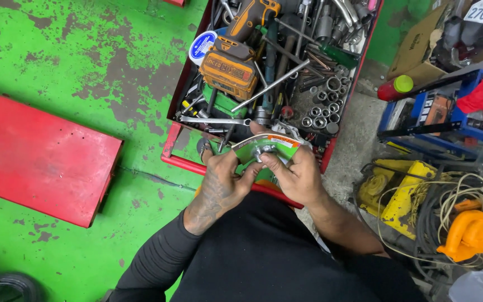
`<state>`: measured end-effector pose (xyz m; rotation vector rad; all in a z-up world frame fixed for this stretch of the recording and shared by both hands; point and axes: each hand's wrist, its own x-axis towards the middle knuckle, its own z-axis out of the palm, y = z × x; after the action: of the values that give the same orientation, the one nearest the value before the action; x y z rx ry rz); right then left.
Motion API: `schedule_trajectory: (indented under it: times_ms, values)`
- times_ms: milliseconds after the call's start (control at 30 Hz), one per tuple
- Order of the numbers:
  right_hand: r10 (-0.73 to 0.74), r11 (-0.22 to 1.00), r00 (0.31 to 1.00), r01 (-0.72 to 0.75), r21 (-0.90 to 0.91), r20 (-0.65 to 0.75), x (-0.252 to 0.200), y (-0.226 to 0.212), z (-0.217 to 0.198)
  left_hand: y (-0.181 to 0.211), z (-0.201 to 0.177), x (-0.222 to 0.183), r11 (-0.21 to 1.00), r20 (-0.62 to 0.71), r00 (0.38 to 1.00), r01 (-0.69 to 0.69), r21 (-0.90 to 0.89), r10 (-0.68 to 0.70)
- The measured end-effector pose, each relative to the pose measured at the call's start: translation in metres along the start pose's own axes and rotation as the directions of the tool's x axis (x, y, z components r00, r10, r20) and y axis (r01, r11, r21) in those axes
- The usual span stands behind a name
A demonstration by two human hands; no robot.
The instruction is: The person walks through a service bay, opens a package containing a spark plug, and uses a wrench to inspect or adjust it at a tool cart.
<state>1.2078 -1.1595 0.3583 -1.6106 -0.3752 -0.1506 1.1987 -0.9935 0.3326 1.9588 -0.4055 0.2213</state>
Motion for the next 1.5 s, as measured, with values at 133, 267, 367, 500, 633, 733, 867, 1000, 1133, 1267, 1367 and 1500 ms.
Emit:
schedule_trajectory:
  times_ms: [133, 267, 367, 500, 633, 733, 867, 1000, 1133, 1267, 1367, 1500]
  values:
    - [-0.064, 0.994, 0.997, 0.06, -0.091, -0.048, -0.001, -0.001, 0.01, 0.005, -0.004, 0.004, 0.995, -0.031, 0.999, -0.029, 0.1, 0.032]
    - [-0.099, 0.995, 0.992, 0.097, -0.023, -0.077, -0.004, 0.019, 0.011, 0.009, -0.012, 0.012, 0.999, -0.036, 0.998, -0.053, -0.002, 0.053]
    - [0.09, 0.955, 0.992, -0.059, 0.292, -0.093, -0.008, 0.05, 0.0, 0.017, -0.033, 0.024, 0.99, 0.108, 0.993, -0.021, -0.138, 0.036]
    - [0.229, 0.84, 0.973, -0.183, 0.51, -0.029, 0.007, 0.025, -0.007, 0.025, -0.049, 0.03, 0.886, 0.236, 0.972, 0.103, -0.453, 0.007]
    - [0.205, 0.851, 0.979, -0.178, 0.494, -0.001, 0.01, 0.009, 0.0, -0.005, -0.04, 0.014, 0.812, 0.253, 0.964, 0.21, -0.544, -0.08]
    - [0.156, 0.831, 0.987, -0.108, 0.546, -0.042, 0.01, 0.005, 0.003, -0.006, -0.036, 0.008, 0.718, 0.285, 0.943, 0.318, -0.619, -0.172]
    - [0.114, 0.818, 0.993, -0.094, 0.568, 0.0, -0.002, 0.036, -0.011, 0.016, -0.035, 0.008, 0.618, 0.253, 0.959, 0.278, -0.735, -0.131]
    - [0.12, 0.77, 0.989, -0.151, 0.62, 0.091, -0.001, 0.048, -0.019, 0.02, -0.032, 0.007, 0.543, 0.234, 0.967, 0.251, -0.802, -0.102]
    - [0.149, 0.719, 0.984, -0.175, 0.673, 0.097, 0.006, 0.033, -0.005, 0.003, -0.028, 0.007, 0.508, 0.205, 0.972, 0.234, -0.829, -0.113]
    - [0.158, 0.709, 0.981, -0.193, 0.679, 0.114, 0.008, 0.031, -0.002, -0.002, -0.035, 0.015, 0.646, 0.204, 0.977, 0.198, -0.737, -0.066]
    - [0.19, 0.544, 0.977, -0.185, 0.818, 0.095, 0.016, -0.002, 0.027, 0.0, -0.03, 0.012, 0.665, 0.245, 0.967, 0.231, -0.711, -0.074]
    - [0.117, 0.334, 0.971, -0.234, 0.913, 0.206, 0.014, 0.018, 0.022, -0.014, -0.009, -0.004, 0.704, 0.284, 0.954, 0.267, -0.658, -0.097]
